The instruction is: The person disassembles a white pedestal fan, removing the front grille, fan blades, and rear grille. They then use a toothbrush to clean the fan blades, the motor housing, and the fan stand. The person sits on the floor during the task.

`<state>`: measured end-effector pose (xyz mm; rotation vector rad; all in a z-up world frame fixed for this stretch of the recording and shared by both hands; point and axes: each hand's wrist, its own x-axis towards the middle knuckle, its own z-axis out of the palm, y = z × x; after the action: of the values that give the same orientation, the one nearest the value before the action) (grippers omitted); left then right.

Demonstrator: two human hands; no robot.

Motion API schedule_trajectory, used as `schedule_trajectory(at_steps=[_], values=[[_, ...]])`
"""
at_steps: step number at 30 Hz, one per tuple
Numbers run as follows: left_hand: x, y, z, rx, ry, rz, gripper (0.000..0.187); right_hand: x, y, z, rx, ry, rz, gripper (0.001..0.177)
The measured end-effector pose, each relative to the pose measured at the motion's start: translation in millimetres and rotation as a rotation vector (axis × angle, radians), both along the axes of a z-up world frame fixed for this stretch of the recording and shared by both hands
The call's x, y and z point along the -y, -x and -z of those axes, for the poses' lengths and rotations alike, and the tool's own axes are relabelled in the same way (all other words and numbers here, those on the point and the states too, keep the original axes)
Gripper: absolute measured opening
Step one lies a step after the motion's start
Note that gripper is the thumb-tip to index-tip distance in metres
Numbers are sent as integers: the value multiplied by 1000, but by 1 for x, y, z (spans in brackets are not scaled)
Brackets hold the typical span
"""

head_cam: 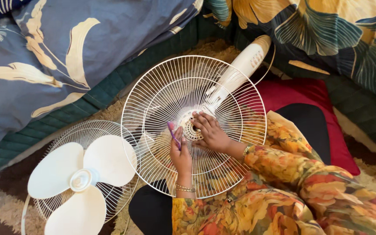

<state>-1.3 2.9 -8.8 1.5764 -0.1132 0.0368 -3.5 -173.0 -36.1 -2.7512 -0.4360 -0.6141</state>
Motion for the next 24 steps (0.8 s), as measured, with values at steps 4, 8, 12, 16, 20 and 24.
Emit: schedule_trajectory(at_steps=[4, 8, 12, 16, 20, 24], values=[[4, -1, -2, -157, 58, -43, 45, 4, -4, -16, -52, 9, -81, 86], [5, -2, 0, 109, -33, -47, 47, 24, -25, -53, -297, 167, -293, 97], [3, 1, -1, -36, 85, -45, 58, 22, -18, -60, -251, 260, -251, 102], [4, -2, 8, 13, 120, -28, 53, -1, 8, -44, -178, -61, 35, 124], [2, -6, 22, 232, 78, -11, 46, -16, 10, -30, -79, -92, 147, 116], [0, -6, 25, 5, 193, -23, 43, -14, 0, -35, -71, -81, 74, 111]])
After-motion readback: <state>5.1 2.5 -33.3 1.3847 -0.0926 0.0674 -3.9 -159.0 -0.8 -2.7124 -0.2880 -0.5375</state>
